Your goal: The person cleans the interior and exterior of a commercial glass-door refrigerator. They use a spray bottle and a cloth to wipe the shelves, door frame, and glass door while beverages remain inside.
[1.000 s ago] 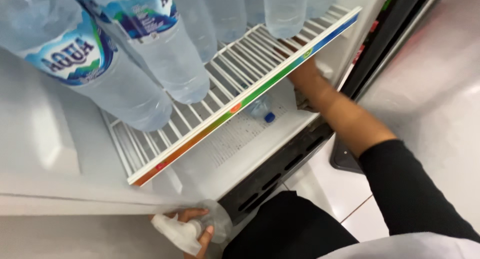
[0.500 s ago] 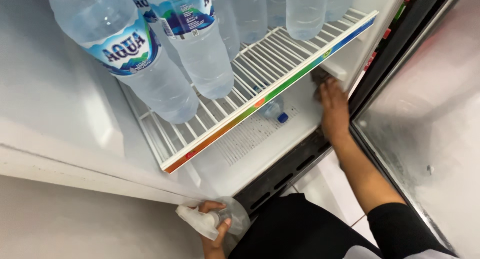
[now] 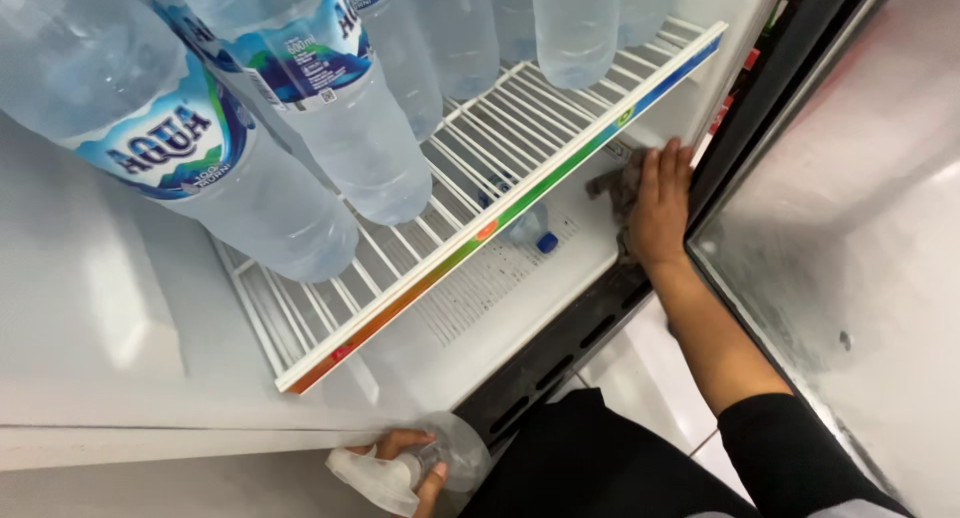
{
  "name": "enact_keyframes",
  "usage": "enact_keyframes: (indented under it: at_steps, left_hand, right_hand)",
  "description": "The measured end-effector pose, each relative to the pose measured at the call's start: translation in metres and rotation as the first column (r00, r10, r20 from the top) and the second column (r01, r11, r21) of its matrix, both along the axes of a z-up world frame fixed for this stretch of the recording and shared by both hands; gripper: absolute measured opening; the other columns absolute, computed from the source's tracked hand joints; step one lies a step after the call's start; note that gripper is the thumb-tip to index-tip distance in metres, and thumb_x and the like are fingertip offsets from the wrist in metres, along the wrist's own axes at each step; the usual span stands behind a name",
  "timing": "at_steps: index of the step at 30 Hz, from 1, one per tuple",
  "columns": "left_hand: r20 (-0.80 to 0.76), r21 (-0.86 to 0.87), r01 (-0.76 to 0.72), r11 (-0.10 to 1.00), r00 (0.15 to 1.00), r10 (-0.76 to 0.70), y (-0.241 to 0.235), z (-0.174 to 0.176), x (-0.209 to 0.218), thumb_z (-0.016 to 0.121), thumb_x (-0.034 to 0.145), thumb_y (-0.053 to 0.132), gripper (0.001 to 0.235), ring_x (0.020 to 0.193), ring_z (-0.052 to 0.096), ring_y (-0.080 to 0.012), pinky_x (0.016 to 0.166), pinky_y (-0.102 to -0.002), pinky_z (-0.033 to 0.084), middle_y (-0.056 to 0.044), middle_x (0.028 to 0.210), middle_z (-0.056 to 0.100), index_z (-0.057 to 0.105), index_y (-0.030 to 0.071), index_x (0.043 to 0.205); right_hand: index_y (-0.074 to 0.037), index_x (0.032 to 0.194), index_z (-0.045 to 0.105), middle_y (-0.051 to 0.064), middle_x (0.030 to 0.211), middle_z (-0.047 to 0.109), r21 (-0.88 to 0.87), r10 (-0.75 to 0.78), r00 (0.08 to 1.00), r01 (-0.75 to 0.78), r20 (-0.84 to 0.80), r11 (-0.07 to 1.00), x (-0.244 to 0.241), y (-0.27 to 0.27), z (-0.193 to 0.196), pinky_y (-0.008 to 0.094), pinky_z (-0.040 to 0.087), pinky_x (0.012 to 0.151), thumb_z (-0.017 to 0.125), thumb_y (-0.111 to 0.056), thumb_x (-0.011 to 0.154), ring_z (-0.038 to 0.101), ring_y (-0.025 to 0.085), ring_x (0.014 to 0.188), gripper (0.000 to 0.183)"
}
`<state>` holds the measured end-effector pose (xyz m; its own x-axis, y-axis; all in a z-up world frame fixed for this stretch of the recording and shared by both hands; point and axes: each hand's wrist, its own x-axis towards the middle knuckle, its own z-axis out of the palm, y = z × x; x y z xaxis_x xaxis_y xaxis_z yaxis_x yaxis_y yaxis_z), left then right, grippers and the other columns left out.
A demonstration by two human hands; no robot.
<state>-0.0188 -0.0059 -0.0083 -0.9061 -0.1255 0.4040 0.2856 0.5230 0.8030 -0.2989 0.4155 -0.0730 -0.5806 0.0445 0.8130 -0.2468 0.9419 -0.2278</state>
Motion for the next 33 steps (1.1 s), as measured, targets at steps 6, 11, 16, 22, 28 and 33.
enact_keyframes:
  at_steps: [6, 11, 16, 22, 28, 33]
  left_hand:
    - [0.06, 0.116, -0.066, 0.991, 0.996, 0.059, 0.006, -0.004, 0.002, 0.072, 0.069, 0.022, 0.021, 0.106, 0.053, -0.026, 0.097, -0.04, 0.042, -0.007, 0.096, 0.067, 0.069, 0.01, 0.085]
    - [0.094, 0.087, -0.073, 0.994, 0.993, 0.065, 0.006, -0.006, 0.001, 0.072, 0.069, 0.021, 0.018, 0.106, 0.053, -0.0259, 0.097, -0.04, 0.042, -0.007, 0.095, 0.067, 0.069, 0.01, 0.084]
    - [0.078, -0.026, -0.044, 0.999, 0.996, 0.046, 0.005, 0.0, 0.003, 0.072, 0.07, 0.021, 0.016, 0.106, 0.053, -0.0259, 0.097, -0.04, 0.042, -0.007, 0.095, 0.067, 0.069, 0.011, 0.083]
    - [0.023, -0.157, -0.004, 0.988, 1.0, 0.007, 0.004, 0.01, 0.005, 0.071, 0.071, 0.02, 0.014, 0.107, 0.053, -0.0258, 0.098, -0.039, 0.043, -0.008, 0.095, 0.067, 0.069, 0.011, 0.081]
    - [0.17, 0.19, -0.17, 0.967, 0.976, 0.138, 0.019, -0.005, 0.006, 0.068, 0.06, 0.021, 0.028, 0.099, 0.055, -0.0244, 0.095, -0.039, 0.043, -0.007, 0.094, 0.066, 0.067, 0.006, 0.084]
    - [0.099, 0.029, -0.127, 0.992, 0.987, 0.123, 0.012, -0.007, 0.007, 0.069, 0.064, 0.019, 0.021, 0.109, 0.052, -0.0281, 0.101, -0.042, 0.041, -0.008, 0.095, 0.067, 0.067, 0.007, 0.081]
  right_hand:
    - [0.0, 0.152, 0.047, 0.023, 0.164, 0.039, -0.037, 0.075, 0.951, -0.066, 0.301, 0.997, 0.052, -0.038, -0.041, 0.052, 0.03, 0.127, 0.046, 0.017, 0.092, 0.035, 0.042, 0.155, 0.062]
    - [0.002, 0.126, 0.058, 0.022, 0.14, 0.056, -0.285, 0.423, 0.841, -0.337, 0.338, 0.897, 0.057, -0.056, -0.043, 0.049, 0.036, 0.117, 0.064, -0.008, 0.091, 0.049, 0.042, 0.135, 0.037]
    - [0.001, 0.129, 0.06, 0.02, 0.137, 0.06, -0.199, 0.482, 0.737, -0.444, 0.474, 0.874, 0.023, -0.026, -0.029, 0.046, 0.038, 0.117, 0.062, -0.015, 0.094, 0.051, 0.038, 0.135, 0.038]
    - [-0.002, 0.126, 0.067, 0.013, 0.145, 0.061, 0.173, 0.131, 0.951, -0.184, 0.279, 0.968, 0.009, -0.003, -0.032, 0.046, 0.037, 0.121, 0.062, -0.009, 0.094, 0.047, 0.031, 0.146, 0.034]
    - [-0.002, 0.118, 0.07, 0.015, 0.116, 0.063, 0.021, 0.025, 0.944, -0.033, 0.328, 0.999, 0.045, -0.045, -0.057, 0.048, 0.044, 0.091, 0.062, -0.004, 0.087, 0.057, 0.035, 0.11, 0.032]
    - [-0.005, 0.118, 0.069, 0.013, 0.119, 0.062, 0.034, 0.159, 0.975, -0.166, 0.152, 0.986, 0.023, -0.006, -0.019, 0.051, 0.04, 0.087, 0.061, -0.003, 0.087, 0.056, 0.034, 0.108, 0.032]
